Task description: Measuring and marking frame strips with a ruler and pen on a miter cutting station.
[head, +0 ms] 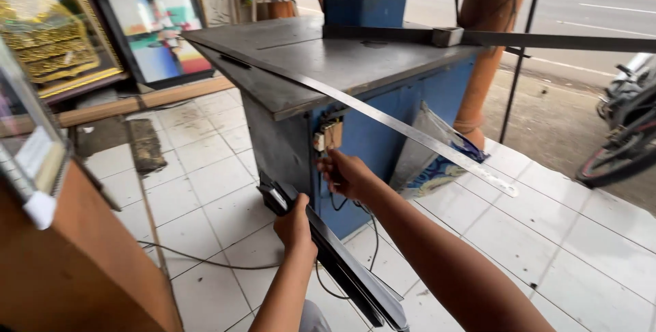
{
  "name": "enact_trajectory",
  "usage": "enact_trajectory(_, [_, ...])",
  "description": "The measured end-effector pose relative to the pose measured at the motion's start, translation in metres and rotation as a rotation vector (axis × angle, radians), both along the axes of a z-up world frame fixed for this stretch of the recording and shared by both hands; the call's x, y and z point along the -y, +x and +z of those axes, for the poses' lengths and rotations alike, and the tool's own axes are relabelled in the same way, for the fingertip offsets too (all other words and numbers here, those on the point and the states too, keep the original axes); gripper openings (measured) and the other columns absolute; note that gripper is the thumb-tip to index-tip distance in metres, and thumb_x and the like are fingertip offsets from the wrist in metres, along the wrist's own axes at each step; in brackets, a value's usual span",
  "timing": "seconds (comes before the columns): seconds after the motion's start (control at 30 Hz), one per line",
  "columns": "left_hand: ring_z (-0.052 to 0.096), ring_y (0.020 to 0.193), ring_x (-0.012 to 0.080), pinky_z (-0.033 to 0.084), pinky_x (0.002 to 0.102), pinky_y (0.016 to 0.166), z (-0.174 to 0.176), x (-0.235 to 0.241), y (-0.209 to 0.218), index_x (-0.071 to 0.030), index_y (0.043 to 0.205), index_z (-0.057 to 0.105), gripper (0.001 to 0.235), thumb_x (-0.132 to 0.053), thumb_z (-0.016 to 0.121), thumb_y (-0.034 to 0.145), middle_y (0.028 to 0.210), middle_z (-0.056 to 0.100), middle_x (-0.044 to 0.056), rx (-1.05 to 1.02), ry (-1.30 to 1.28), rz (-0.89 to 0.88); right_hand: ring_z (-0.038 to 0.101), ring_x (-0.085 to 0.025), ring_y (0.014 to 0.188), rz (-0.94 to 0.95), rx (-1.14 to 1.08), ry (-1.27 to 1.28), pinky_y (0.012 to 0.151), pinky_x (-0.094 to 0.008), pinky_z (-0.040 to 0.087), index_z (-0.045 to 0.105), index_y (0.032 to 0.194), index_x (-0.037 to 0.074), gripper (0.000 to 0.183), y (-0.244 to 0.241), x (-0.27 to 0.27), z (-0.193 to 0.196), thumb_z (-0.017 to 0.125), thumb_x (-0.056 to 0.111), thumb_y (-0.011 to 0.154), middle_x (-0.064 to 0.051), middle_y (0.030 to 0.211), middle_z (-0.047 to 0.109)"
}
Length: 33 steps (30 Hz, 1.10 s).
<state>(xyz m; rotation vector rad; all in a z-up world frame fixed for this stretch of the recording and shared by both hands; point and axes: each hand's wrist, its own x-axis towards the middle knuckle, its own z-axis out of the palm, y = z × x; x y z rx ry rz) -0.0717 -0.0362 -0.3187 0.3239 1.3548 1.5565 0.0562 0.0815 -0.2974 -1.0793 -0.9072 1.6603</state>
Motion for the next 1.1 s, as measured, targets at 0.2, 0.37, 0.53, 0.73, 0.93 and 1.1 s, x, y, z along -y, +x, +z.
enact_trajectory(0.2, [0.053,0.154,0.0425,0.045,0.058,0.122,0.074,0.025,-0.022,0.004,0.158,0.052,0.081,-0.021,0.084,0.088,0.151,0.058,0.028,-0.038,0.111,0.009,0.081,-0.023,0.098,-0.046,-0.57,-0.119,0.085,-0.035,0.07,0.053,0.144,-0.01,0.036,-0.03,-0.043,-0.002,0.041,0.013,0.118,-0.018,0.129,0.076])
enact_trajectory(0.37, [0.05,0.156,0.0437,0.042,0.062,0.124,0.093,0.033,-0.023,0.002,0.159,0.053,0.08,-0.023,0.084,0.088,0.154,0.057,0.027,-0.025,0.124,0.015,0.074,-0.029,0.123,-0.077,-0.635,0.069,0.106,-0.046,0.068,0.042,0.161,-0.003,0.042,-0.045,-0.04,-0.002,0.041,0.011,0.122,-0.014,0.146,0.064])
enact_trajectory(0.53, [0.049,0.157,0.0441,0.041,0.063,0.125,0.098,0.045,-0.031,0.001,0.158,0.055,0.08,-0.022,0.084,0.087,0.155,0.058,0.027,-0.024,0.116,0.013,0.073,-0.034,0.132,-0.059,-0.326,0.175,0.108,-0.054,0.068,0.045,0.166,0.003,0.047,-0.035,0.004,0.011,0.046,0.02,0.122,-0.014,0.148,0.069])
enact_trajectory(0.73, [0.056,0.152,0.0409,0.049,0.058,0.118,0.085,0.045,-0.044,0.002,0.157,0.056,0.088,-0.026,0.086,0.079,0.15,0.061,0.027,0.054,0.143,-0.007,0.046,-0.046,0.161,0.333,0.409,0.28,0.127,-0.071,0.038,0.047,0.173,0.008,0.098,-0.028,0.138,0.078,0.061,0.076,0.103,-0.023,0.167,0.059])
enact_trajectory(0.93, [0.065,0.141,0.0376,0.054,0.057,0.109,0.13,0.044,-0.08,0.001,0.153,0.056,0.085,-0.027,0.088,0.079,0.142,0.063,0.024,0.197,0.192,0.095,0.078,-0.038,0.11,0.751,0.861,0.569,0.096,-0.055,0.062,0.055,0.161,0.011,0.102,-0.052,0.138,0.096,0.098,0.053,0.079,-0.019,0.116,0.081])
enact_trajectory(1.1, [0.071,0.096,0.0211,0.057,0.039,0.082,0.181,-0.008,-0.1,-0.006,0.131,0.062,0.063,-0.035,0.089,0.083,0.105,0.07,0.011,0.14,0.333,0.041,0.08,-0.024,0.08,0.486,0.79,0.543,0.075,-0.051,0.064,0.064,0.149,0.005,0.067,-0.079,0.122,0.129,0.087,0.03,0.091,-0.016,0.101,0.082])
